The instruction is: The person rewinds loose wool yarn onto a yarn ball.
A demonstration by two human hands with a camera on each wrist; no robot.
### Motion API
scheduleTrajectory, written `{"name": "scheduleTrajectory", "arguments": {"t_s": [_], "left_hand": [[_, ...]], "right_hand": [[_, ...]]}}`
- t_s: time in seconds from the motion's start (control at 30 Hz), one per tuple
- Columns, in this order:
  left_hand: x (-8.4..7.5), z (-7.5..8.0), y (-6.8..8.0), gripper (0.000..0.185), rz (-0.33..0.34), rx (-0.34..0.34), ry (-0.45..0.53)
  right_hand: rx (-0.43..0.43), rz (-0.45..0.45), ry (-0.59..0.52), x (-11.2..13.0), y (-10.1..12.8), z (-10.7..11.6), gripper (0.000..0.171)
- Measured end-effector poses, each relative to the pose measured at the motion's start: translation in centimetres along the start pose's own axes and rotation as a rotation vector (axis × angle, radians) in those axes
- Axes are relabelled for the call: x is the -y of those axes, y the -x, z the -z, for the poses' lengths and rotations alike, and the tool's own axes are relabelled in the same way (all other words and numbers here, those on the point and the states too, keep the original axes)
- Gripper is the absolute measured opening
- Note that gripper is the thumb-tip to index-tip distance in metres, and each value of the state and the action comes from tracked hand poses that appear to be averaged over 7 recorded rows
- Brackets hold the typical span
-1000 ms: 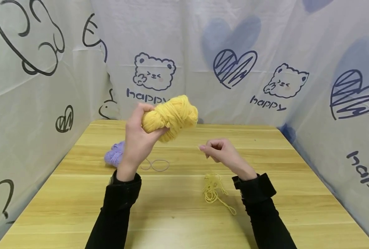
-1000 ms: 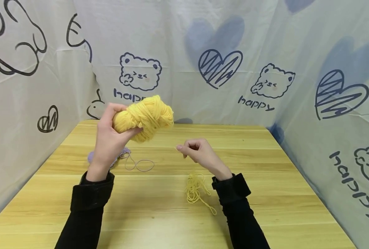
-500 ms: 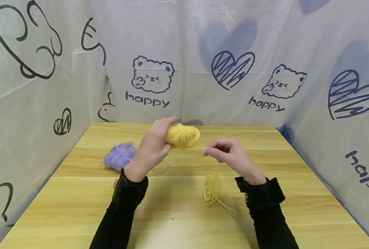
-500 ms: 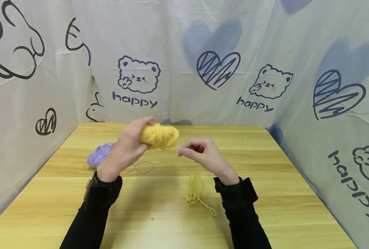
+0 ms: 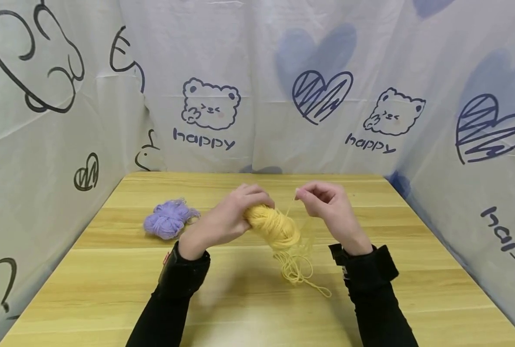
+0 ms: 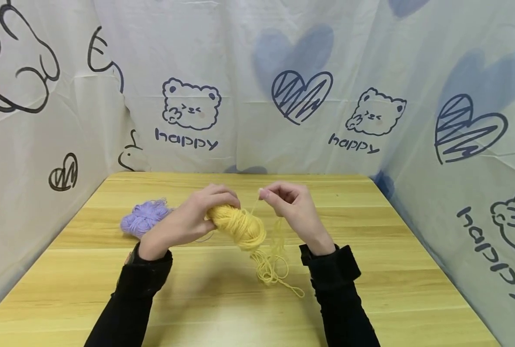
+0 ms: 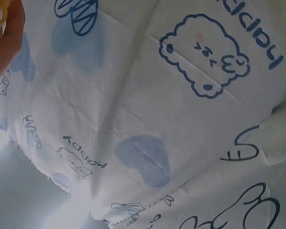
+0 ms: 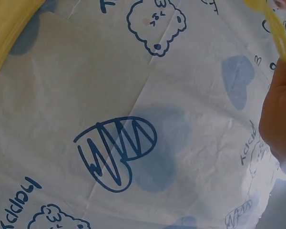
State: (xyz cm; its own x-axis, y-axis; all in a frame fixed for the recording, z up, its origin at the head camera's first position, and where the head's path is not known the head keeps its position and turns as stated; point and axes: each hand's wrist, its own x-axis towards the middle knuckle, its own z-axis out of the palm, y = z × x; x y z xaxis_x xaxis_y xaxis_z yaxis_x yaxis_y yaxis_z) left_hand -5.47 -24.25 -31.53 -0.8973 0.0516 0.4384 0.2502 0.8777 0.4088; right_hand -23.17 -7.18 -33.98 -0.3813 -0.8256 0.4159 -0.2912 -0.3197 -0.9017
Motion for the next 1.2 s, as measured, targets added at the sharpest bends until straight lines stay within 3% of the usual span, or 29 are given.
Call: {"name": "scheduleTrajectory", "arguments": {"t_s": [0.1,0.3,0.47,0.6,0.8,0.9,1.03,1.2], "left_hand": [[-0.3,0.3,0.1,0.055,-0.026,0.002,0.123],[-0.4,0.8,0.3,0.048,-0.057,-0.044,0.335],[-0.7,1.6,0.6,0.051,-0.002,-0.140,0.451],[-0.9,2.2,0.9,0.055,0.100,-0.263,0.542],[-0.9,3.1,0.9,0.056,0.220,-0.515,0.575],[-0.7,3.3,0.9,0.055,0.263,-0.616,0.599],[-0.4,3.5,0.9,0.051,0.300,-0.722,0.665],[0.1,3.7,1.0,0.049,0.319,-0.798,0.692]], "right_hand": [[-0.018,-0.018,0.003,-0.3,-0.3,-0.1,0.021],[-0.011,-0.067,-0.006,-1.1,-0.7,-0.9,0.010],[0.023,-0.078,-0.081,-1.7,-0.9,-1.5,0.016],[0.053,-0.078,-0.129,-2.2,-0.9,-1.7,0.027],[0.108,-0.122,-0.109,-2.5,-1.0,-1.7,0.017],[0.134,-0.136,-0.080,-2.7,-1.1,-1.5,0.021],[0.150,-0.142,-0.081,-2.9,-1.2,-1.3,0.025],[0.149,-0.152,-0.083,-3.1,-1.3,-1.1,0.024]]}}
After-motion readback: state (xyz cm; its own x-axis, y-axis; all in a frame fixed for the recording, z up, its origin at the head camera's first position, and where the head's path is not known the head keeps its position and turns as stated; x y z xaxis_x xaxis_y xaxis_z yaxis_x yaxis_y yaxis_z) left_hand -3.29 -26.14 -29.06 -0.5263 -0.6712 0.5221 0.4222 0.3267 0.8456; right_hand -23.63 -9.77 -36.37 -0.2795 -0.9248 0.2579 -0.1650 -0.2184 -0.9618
